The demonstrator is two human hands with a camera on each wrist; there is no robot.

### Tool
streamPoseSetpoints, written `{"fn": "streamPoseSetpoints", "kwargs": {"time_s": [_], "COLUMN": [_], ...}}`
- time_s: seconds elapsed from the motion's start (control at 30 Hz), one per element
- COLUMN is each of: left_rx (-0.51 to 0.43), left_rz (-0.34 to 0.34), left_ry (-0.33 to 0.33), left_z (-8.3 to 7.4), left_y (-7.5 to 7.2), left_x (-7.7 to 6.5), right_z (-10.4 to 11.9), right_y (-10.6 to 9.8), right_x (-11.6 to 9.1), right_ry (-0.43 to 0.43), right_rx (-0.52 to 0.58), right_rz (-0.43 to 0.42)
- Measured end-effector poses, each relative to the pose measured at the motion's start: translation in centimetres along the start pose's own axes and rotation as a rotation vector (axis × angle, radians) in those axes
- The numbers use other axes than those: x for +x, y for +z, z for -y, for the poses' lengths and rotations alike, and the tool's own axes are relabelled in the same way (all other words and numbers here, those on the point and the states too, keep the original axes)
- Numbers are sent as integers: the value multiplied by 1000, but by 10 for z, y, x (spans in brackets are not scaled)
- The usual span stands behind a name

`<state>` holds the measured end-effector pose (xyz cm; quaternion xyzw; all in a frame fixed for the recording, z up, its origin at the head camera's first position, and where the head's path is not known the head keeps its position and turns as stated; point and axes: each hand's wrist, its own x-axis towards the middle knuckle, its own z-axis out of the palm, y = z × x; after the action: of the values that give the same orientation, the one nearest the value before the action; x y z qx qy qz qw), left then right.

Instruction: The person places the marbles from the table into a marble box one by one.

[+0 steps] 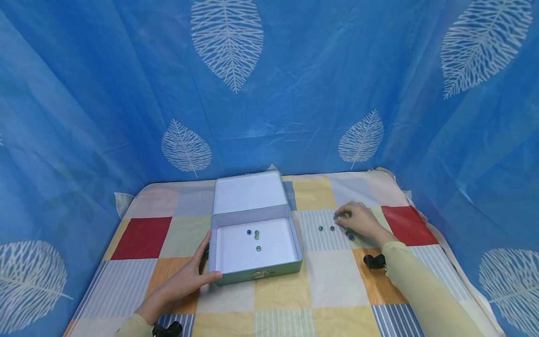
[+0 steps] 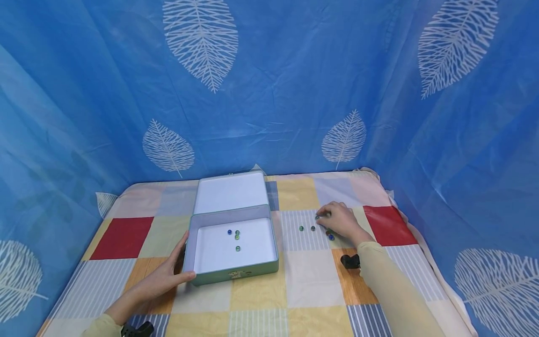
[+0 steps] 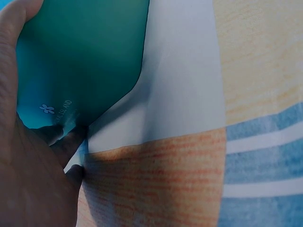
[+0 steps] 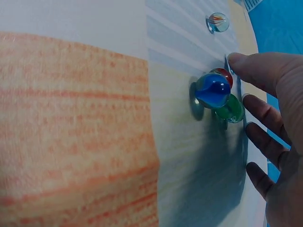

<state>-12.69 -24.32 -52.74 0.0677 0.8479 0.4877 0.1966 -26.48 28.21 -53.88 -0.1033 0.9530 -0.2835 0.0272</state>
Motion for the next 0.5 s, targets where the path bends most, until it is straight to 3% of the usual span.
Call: {"fn": "streamPoseSetpoints", "kwargs": {"time_s": [0.5], "left_rx": [13], "left_rz": [-10], "left_ry": [16], "left_z": [-2], "left_y": [3], "left_x": [-3], "right_z": [-5], "right_y": [3], "right_x": [2], "right_ry": [-28], "right_rx": [-19], "right_rz": [-23]}}
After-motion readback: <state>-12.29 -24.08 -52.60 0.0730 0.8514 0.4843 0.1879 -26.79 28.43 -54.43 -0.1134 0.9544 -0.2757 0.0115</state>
